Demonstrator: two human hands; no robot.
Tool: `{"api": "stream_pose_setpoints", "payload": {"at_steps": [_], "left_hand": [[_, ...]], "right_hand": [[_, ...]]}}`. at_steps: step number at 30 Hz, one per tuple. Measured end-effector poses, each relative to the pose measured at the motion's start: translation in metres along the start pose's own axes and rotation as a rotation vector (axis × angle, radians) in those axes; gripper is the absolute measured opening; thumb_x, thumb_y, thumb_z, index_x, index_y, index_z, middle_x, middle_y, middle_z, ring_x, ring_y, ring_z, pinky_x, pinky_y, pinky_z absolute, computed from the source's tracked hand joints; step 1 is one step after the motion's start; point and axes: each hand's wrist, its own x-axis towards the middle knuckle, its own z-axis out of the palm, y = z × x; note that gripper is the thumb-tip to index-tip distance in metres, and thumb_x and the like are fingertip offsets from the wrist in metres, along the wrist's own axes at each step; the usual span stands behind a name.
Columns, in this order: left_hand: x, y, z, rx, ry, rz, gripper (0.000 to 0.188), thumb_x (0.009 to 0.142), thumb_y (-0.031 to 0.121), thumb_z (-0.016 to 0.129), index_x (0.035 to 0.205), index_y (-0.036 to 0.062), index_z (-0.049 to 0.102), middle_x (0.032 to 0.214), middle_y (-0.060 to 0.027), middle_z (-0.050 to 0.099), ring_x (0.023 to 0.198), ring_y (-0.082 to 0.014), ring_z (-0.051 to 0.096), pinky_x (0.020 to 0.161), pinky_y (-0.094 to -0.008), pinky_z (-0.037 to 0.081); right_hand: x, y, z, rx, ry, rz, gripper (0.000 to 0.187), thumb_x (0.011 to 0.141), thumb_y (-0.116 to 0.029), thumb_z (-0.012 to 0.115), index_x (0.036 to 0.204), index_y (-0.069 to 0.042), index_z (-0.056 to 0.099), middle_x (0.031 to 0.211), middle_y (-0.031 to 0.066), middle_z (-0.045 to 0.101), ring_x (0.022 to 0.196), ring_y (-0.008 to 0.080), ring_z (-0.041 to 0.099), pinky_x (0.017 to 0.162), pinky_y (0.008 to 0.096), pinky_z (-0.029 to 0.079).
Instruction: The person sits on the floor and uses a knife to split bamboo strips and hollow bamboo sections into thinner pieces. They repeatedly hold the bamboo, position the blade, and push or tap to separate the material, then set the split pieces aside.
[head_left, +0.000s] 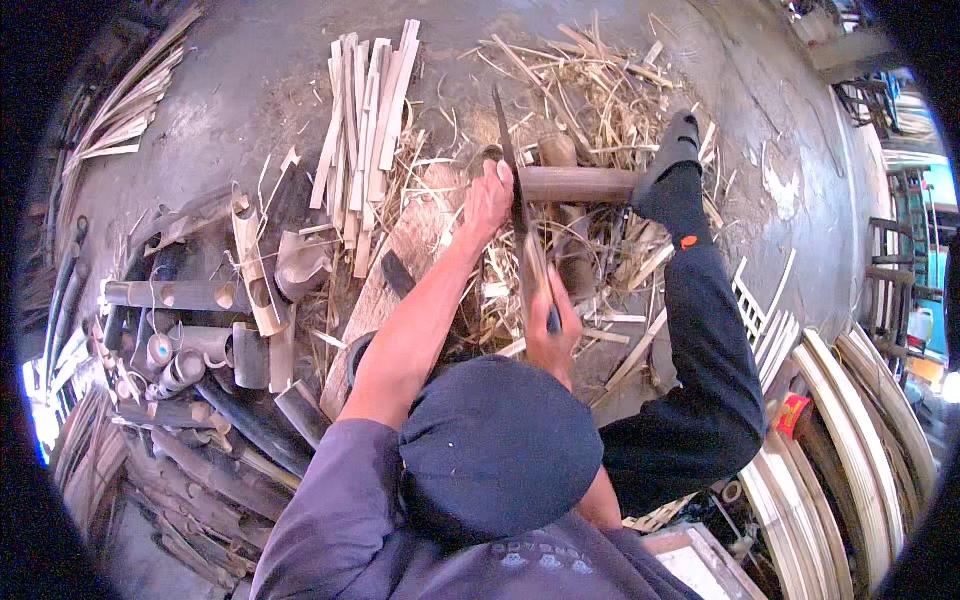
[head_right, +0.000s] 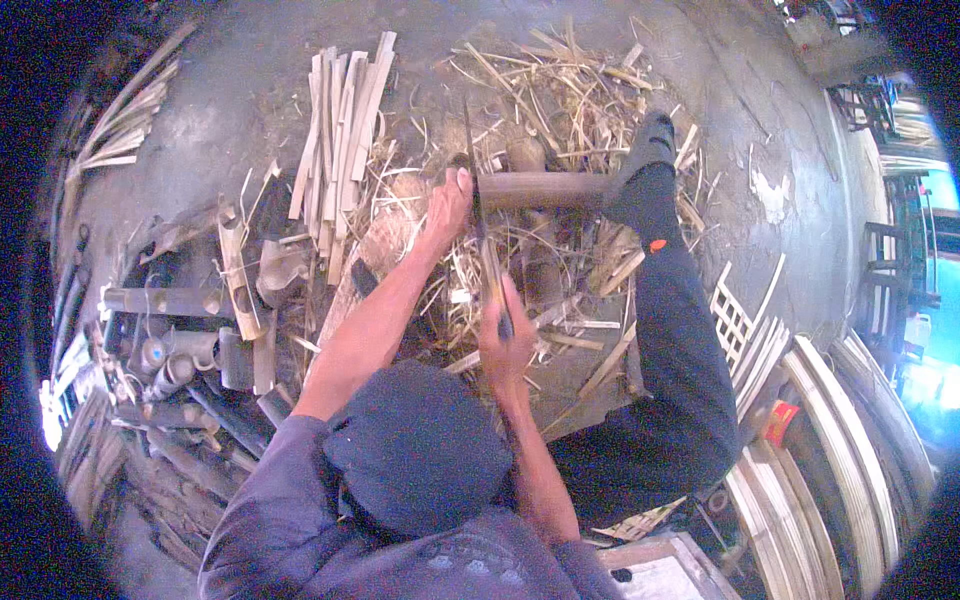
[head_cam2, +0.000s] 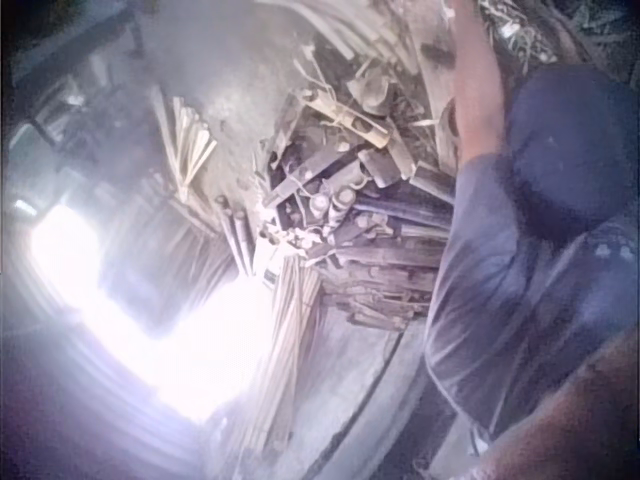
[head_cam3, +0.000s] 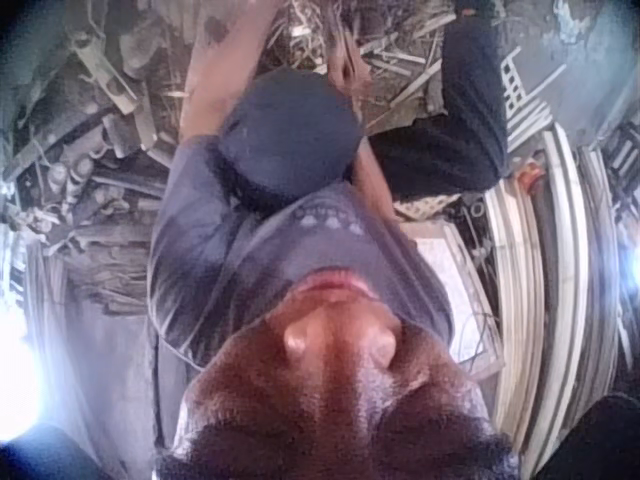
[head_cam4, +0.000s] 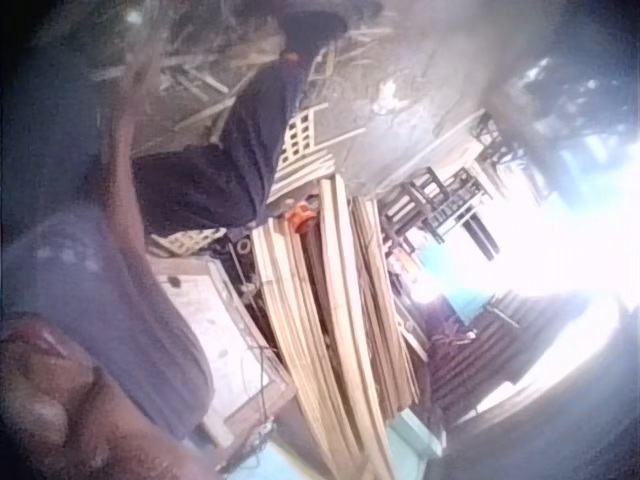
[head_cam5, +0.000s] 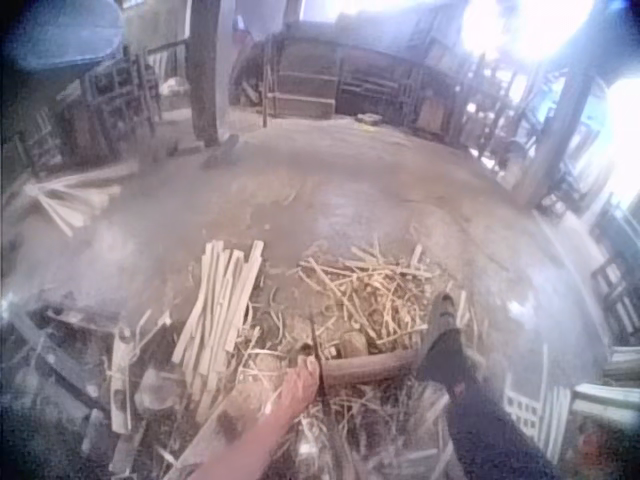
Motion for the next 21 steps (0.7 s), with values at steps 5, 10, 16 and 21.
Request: {"api": "stream_pose_setpoints", "payload": {"at_steps": [5,10,16,21], "left_hand": [[0.007,-0.009,-0.002,0.018,0.036,0.039,0.042,0.098,0.038,0.03,0.095,-0.0004,0.046,0.081,-0.0366,0.058,0.079,-0.0545,0.056,0.073,-0.0601,0.044],[-0.002,-0.018,0.002,0.081,0.119,0.191,0.039,0.098,0.037,0.03,0.098,0.0004,0.044,0.079,-0.0345,0.059,0.079,-0.0539,0.056,0.072,-0.0607,0.044],[0.005,-0.005,-0.005,0.038,-0.009,0.015,0.039,0.098,0.038,0.029,0.099,0.0011,0.042,0.078,-0.034,0.058,0.078,-0.0535,0.056,0.069,-0.0604,0.044],[0.01,-0.014,-0.001,0.058,0.047,0.019,0.039,0.098,0.038,0.029,0.1,0.0009,0.043,0.078,-0.0353,0.058,0.078,-0.054,0.056,0.068,-0.0603,0.044]], "right_hand": [[-0.023,0.002,-0.006,0.02,-0.048,0.089,0.042,0.091,-0.013,0.053,0.13,0.003,0.05,0.095,0.0137,0.066,0.079,0.0181,0.06,0.073,0.0323,0.048],[-0.134,0.023,-0.063,0.34,0.027,0.369,0.041,0.091,-0.009,0.054,0.131,0.001,0.051,0.112,0.0172,0.064,0.094,0.0185,0.062,0.084,0.0321,0.048],[0.027,0.0,0.024,0.074,0.023,-0.022,0.039,0.091,-0.013,0.054,0.128,0.001,0.053,0.106,0.0173,0.066,0.09,0.017,0.063,0.081,0.0297,0.049],[-0.071,0.004,-0.045,-0.034,-0.099,0.037,0.043,0.092,-0.013,0.053,0.132,0.001,0.049,0.118,0.0195,0.062,0.109,0.0231,0.061,0.094,0.0338,0.045]]}}
